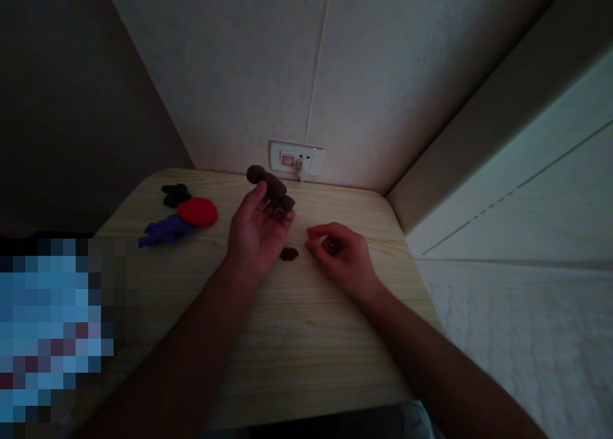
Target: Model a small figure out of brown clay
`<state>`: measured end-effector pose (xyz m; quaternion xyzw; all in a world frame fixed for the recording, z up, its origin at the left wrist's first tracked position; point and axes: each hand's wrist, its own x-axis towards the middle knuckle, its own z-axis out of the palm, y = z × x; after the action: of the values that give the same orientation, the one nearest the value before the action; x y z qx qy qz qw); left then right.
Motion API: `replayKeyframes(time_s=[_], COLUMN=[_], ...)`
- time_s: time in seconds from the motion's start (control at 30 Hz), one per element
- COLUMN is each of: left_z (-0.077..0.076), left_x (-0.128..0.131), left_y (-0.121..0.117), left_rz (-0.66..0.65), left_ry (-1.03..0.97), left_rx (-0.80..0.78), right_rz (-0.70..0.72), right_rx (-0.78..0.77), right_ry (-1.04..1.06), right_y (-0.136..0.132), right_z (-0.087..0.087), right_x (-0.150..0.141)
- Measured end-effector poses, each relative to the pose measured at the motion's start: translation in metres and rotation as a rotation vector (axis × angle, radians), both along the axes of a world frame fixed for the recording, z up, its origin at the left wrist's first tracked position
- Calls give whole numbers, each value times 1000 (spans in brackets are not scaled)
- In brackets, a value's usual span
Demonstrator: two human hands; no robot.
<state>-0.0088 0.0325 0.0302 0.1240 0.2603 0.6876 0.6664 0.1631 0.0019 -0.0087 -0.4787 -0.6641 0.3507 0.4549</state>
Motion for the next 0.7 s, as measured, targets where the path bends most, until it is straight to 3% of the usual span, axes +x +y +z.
replayKeyframes(time_s=[0.13, 0.27, 0.4, 0.5, 0.6, 0.7], left_z=[-1, -3, -3, -2, 0, 4], left_x=[0, 1, -4, -10, -15, -17], left_y=[2, 1, 2, 3, 4, 3], left_rz=[16, 4, -1, 26, 37, 32], left_ry=[4, -4, -38, -88, -121, -141], left_rx=[-22, -40, -56, -74, -75, -65], right_rz=[194, 261, 266, 121, -141, -268], right_rx=[119, 168, 127, -25, -54, -75], right_ry=[-223, -396, -348, -89, 213, 334], right_y=[-4, -4, -3, 2, 15, 28], right_z=[-3, -5, -3, 0, 3, 3], right_x=[-4, -9, -8, 0, 13, 24])
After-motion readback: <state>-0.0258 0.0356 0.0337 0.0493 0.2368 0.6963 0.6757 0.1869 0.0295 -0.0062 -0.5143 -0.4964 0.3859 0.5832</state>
